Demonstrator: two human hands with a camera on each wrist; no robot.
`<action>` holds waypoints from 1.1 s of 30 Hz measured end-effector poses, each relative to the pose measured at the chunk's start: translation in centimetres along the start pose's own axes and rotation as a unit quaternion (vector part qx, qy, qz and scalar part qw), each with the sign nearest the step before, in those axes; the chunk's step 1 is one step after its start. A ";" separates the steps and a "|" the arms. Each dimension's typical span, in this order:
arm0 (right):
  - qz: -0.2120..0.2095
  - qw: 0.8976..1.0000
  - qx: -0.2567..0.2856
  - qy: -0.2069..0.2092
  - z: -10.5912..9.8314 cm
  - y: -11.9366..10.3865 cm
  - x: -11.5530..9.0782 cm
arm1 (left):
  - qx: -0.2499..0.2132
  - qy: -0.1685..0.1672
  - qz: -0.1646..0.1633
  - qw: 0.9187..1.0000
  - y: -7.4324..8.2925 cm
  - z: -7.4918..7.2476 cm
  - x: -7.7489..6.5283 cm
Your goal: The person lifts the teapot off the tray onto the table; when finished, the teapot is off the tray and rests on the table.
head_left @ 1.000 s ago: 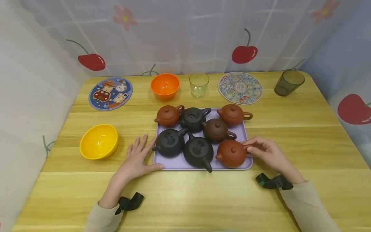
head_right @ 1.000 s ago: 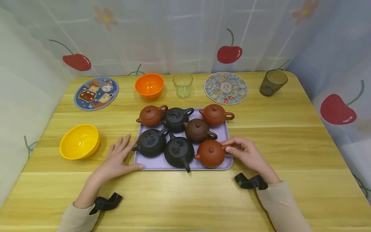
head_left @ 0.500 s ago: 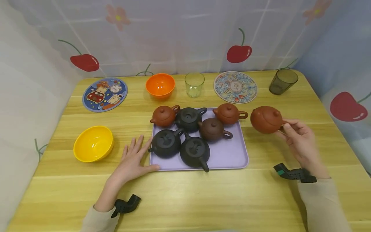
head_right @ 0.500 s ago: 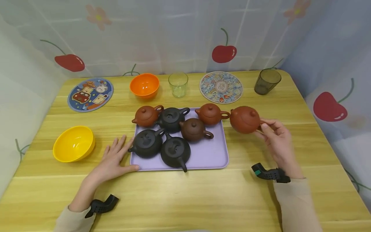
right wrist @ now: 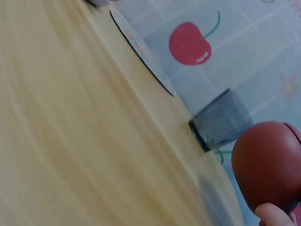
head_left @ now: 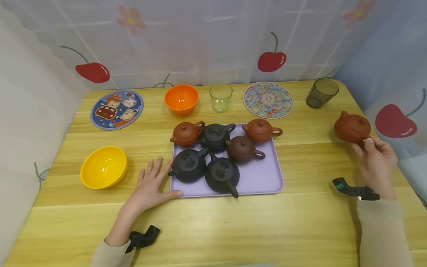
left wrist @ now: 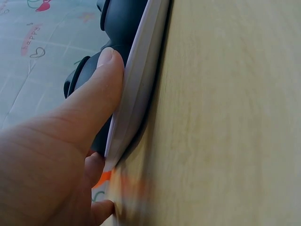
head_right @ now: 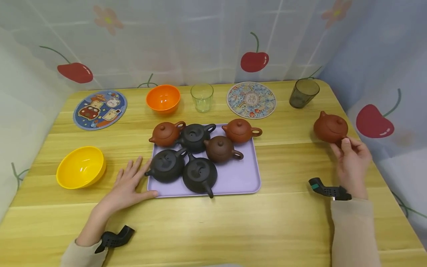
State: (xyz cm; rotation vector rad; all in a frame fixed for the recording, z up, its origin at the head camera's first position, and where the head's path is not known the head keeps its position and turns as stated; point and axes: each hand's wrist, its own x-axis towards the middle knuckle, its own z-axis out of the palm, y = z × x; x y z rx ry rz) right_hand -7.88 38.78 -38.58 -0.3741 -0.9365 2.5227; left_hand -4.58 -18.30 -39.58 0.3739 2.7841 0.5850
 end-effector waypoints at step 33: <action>-0.140 0.869 -0.456 0.129 2.4 -0.8 -2.1 | -0.014 -0.005 0.005 1.000 -0.2 0.1 0.1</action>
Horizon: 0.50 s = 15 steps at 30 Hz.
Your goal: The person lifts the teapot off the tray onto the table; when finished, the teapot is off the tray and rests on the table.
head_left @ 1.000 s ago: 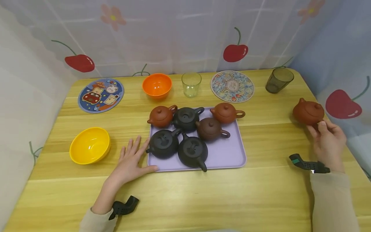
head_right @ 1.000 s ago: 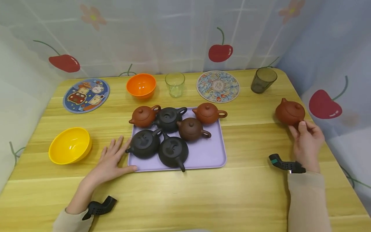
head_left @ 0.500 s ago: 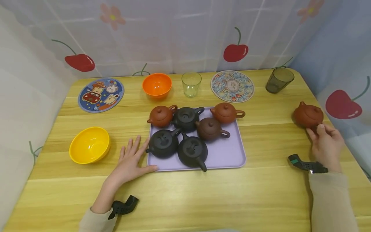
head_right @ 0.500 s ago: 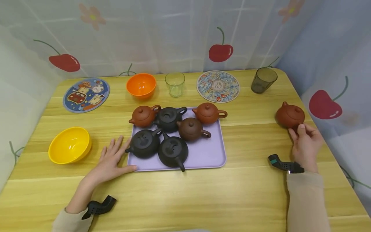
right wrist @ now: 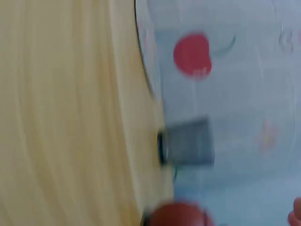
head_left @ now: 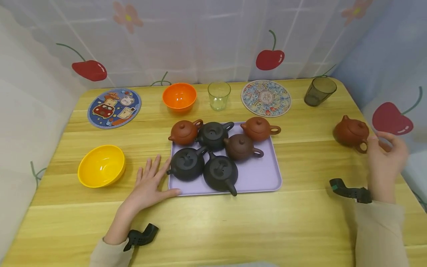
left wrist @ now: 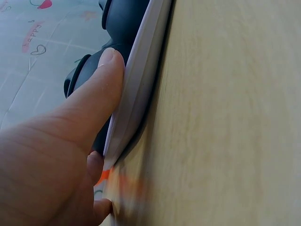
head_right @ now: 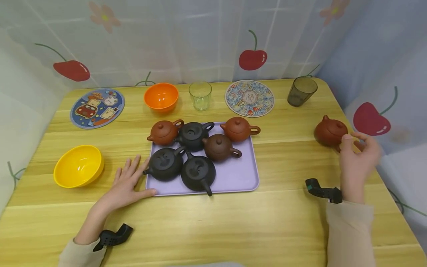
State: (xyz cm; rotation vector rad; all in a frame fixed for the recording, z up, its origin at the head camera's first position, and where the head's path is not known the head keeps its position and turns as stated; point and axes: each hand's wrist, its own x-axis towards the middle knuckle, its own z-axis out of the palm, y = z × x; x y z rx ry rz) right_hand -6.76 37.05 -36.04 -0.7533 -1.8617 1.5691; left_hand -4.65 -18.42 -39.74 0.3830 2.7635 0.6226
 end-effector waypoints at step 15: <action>-0.169 0.876 -0.151 -0.426 11.3 -1.6 -5.5 | -0.004 -0.012 0.001 1.000 -0.2 0.0 0.1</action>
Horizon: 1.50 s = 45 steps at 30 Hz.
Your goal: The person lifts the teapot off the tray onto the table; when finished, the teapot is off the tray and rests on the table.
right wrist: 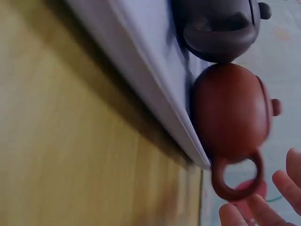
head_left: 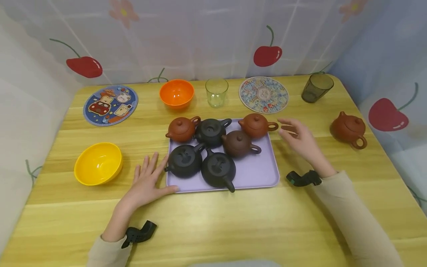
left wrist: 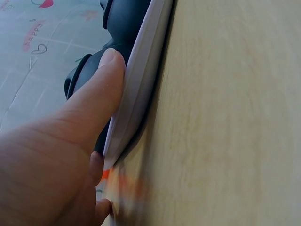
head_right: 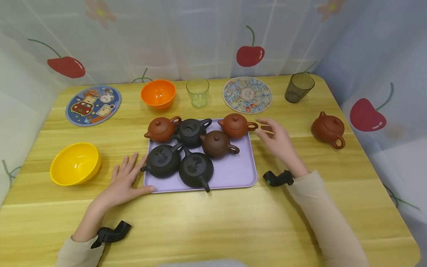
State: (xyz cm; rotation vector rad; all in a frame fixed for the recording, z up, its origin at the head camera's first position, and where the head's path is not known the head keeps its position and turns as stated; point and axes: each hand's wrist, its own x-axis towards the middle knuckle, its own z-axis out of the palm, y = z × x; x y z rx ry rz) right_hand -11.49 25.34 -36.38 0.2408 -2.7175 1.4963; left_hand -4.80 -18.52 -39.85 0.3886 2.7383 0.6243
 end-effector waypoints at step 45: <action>0.104 0.813 0.561 0.114 -5.5 4.6 -1.7 | 0.004 -0.002 -0.003 1.000 0.0 0.1 0.0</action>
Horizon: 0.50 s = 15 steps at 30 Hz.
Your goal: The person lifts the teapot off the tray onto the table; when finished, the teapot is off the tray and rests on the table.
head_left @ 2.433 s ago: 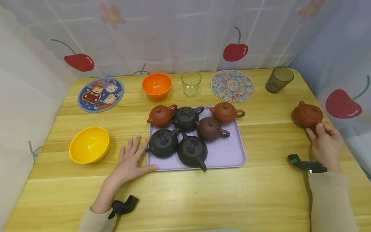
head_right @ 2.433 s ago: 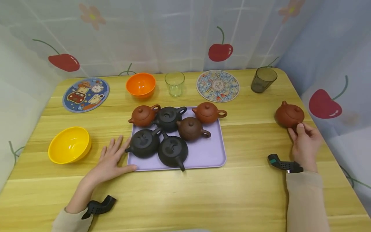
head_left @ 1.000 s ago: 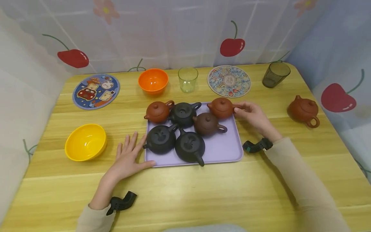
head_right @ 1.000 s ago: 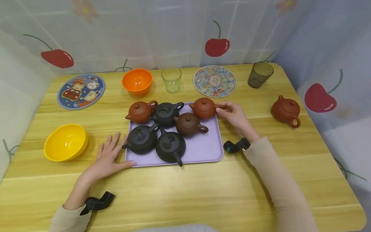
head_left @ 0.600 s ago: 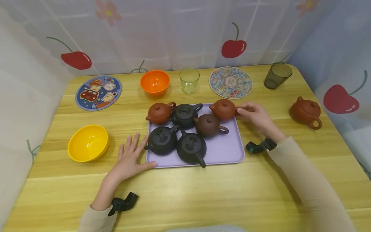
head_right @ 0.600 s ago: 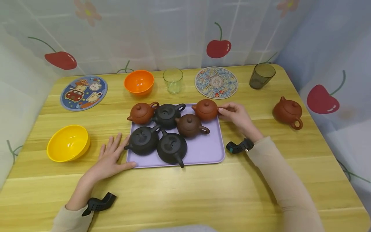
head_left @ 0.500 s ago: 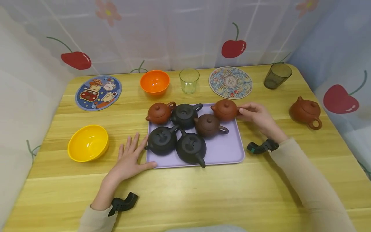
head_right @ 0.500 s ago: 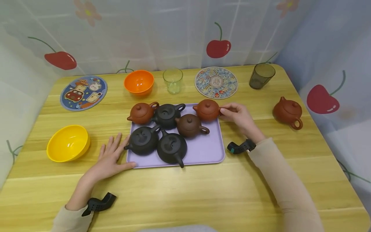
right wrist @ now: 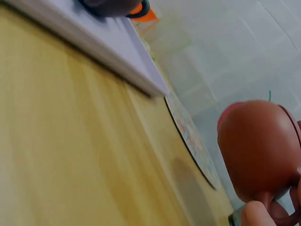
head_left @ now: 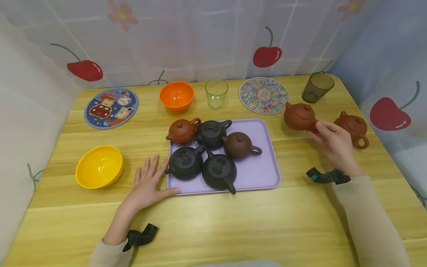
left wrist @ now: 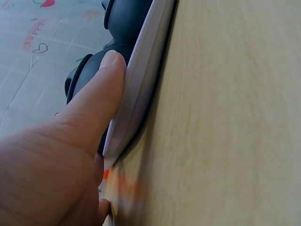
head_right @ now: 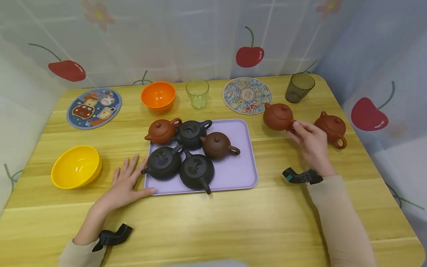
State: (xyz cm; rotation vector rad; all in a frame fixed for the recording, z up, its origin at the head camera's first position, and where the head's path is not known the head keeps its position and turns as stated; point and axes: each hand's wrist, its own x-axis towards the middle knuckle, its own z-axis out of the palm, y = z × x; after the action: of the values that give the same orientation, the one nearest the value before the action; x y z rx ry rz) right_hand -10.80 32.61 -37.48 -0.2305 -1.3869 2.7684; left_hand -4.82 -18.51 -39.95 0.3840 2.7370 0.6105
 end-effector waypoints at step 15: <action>-0.034 0.994 0.070 0.076 -4.6 -0.9 -1.8 | 0.001 0.003 0.003 1.000 0.0 0.1 0.0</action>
State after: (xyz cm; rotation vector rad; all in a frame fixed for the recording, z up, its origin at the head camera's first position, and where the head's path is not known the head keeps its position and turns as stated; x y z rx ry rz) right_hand -8.38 36.63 -39.22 -0.3729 -1.1386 2.7142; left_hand -4.78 -18.52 -40.00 0.3909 2.7434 0.6113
